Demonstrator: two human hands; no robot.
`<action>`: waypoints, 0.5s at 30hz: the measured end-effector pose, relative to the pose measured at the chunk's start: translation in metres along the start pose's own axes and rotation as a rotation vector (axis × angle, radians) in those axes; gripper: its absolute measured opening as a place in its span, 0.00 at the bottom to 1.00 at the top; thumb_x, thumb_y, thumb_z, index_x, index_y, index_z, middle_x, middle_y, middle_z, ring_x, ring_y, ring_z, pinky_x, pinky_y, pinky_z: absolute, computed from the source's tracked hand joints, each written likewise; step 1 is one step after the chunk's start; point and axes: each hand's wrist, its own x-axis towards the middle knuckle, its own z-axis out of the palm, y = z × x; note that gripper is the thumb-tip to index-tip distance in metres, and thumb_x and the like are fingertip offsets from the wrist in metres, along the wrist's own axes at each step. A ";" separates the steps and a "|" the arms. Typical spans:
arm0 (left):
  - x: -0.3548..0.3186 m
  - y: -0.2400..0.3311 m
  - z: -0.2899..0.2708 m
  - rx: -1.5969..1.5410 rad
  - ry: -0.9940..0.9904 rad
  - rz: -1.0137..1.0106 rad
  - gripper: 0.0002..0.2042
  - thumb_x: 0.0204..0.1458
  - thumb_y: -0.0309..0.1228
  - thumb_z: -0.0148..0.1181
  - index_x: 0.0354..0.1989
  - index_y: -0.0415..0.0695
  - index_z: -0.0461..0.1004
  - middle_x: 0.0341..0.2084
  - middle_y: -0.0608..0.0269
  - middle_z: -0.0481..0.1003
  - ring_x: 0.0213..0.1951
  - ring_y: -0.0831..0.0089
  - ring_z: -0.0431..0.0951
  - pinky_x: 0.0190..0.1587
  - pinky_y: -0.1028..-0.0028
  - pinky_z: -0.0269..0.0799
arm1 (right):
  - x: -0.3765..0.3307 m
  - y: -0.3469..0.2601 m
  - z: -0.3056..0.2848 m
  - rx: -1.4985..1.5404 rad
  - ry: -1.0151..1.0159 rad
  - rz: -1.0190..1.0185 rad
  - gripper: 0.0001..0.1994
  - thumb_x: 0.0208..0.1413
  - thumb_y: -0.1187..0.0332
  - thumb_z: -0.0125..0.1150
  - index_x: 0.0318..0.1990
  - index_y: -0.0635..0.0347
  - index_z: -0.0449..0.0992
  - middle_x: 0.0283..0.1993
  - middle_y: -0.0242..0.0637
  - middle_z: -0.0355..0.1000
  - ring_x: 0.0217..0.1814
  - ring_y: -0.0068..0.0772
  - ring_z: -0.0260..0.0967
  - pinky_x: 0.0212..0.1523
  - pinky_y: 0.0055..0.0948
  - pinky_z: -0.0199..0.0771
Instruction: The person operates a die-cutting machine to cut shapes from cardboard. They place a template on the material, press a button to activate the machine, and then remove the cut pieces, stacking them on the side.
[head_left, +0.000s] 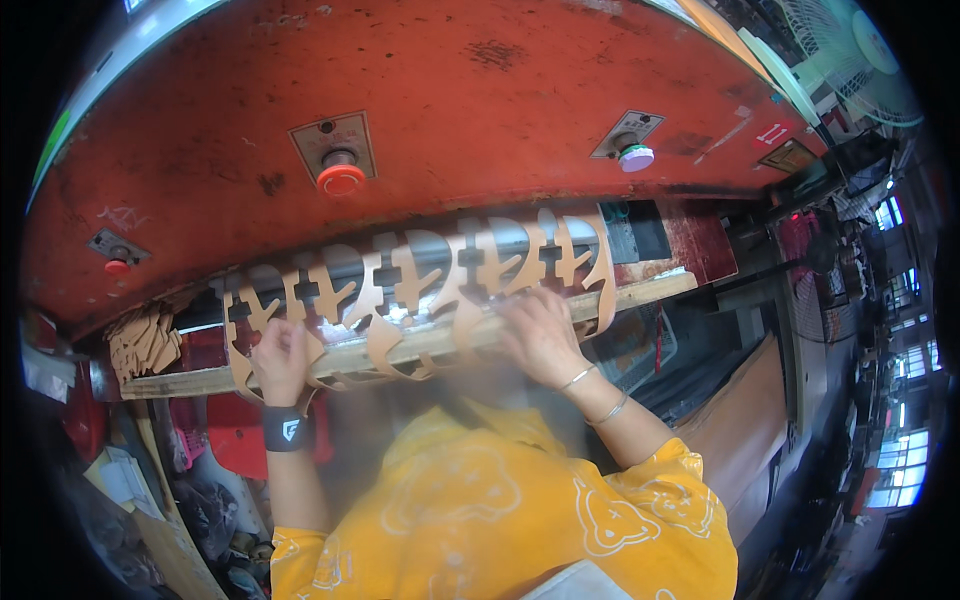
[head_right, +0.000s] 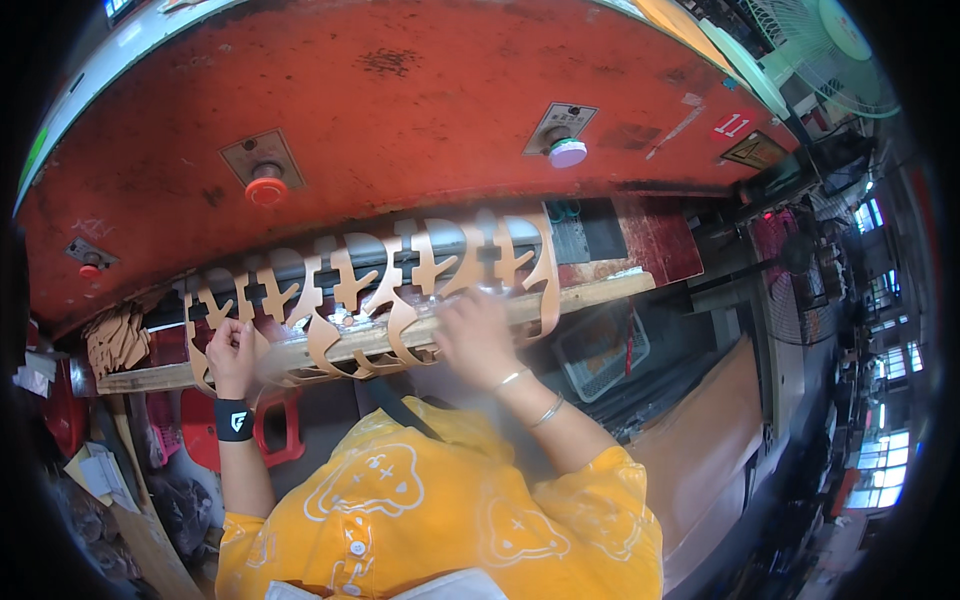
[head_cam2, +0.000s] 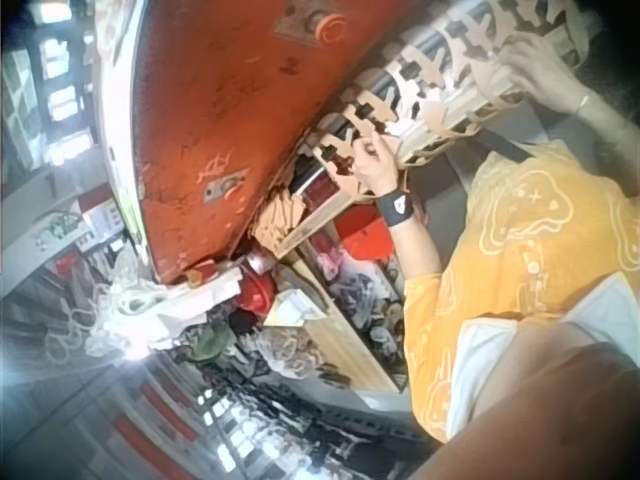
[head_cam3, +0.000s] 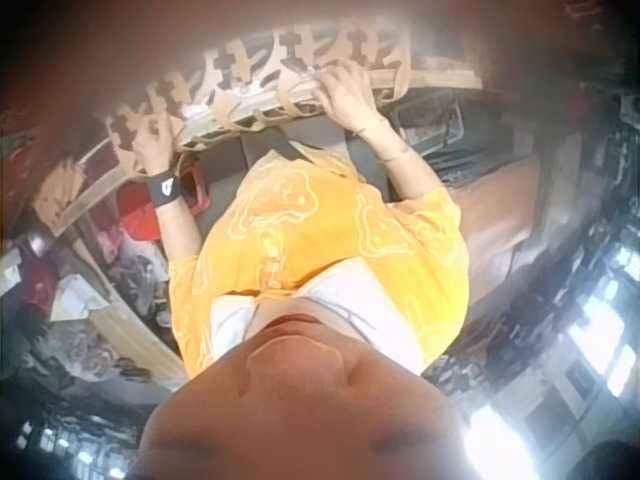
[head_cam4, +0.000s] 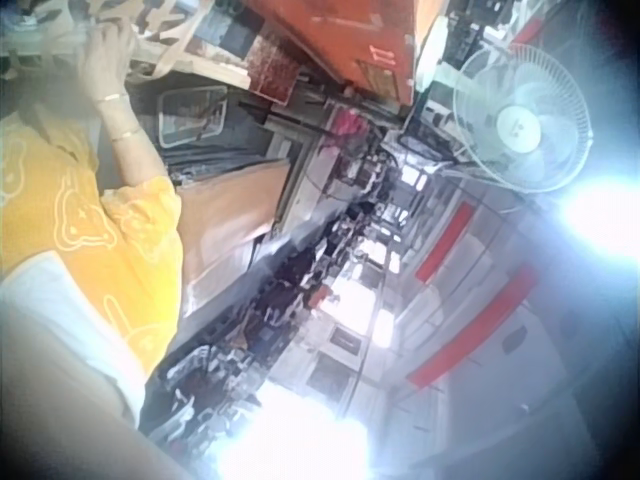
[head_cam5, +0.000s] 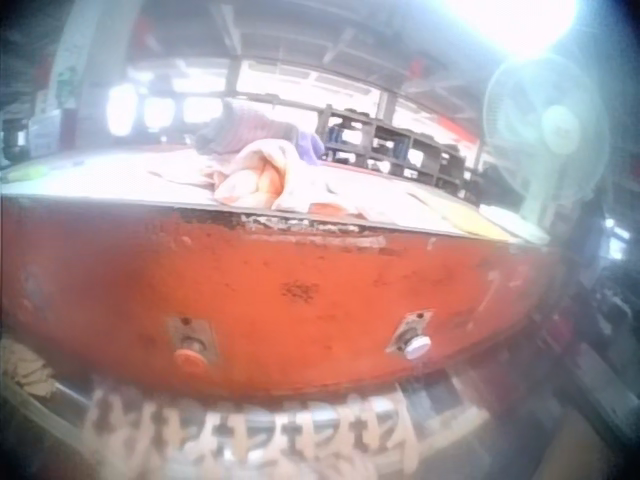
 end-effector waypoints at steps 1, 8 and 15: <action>0.000 0.000 0.000 0.008 0.005 -0.007 0.10 0.52 0.33 0.58 0.25 0.40 0.72 0.15 0.57 0.73 0.20 0.65 0.76 0.27 0.69 0.69 | 0.000 0.000 0.002 0.010 0.005 0.005 0.20 0.43 0.68 0.64 0.48 0.54 0.72 0.48 0.39 0.68 0.55 0.47 0.59 0.57 0.46 0.57; 0.002 -0.001 0.003 0.032 0.024 -0.004 0.11 0.52 0.35 0.59 0.24 0.40 0.71 0.14 0.58 0.72 0.19 0.63 0.74 0.27 0.67 0.67 | -0.005 -0.003 0.003 -0.121 0.053 -0.040 0.20 0.44 0.68 0.63 0.48 0.55 0.72 0.47 0.40 0.67 0.55 0.46 0.60 0.61 0.50 0.53; 0.004 0.004 0.000 0.089 -0.005 -0.031 0.11 0.51 0.36 0.58 0.24 0.40 0.71 0.14 0.55 0.72 0.21 0.59 0.76 0.28 0.64 0.69 | 0.009 -0.003 -0.017 -0.136 -0.141 -0.014 0.14 0.47 0.67 0.60 0.43 0.57 0.75 0.41 0.42 0.71 0.53 0.45 0.63 0.61 0.49 0.54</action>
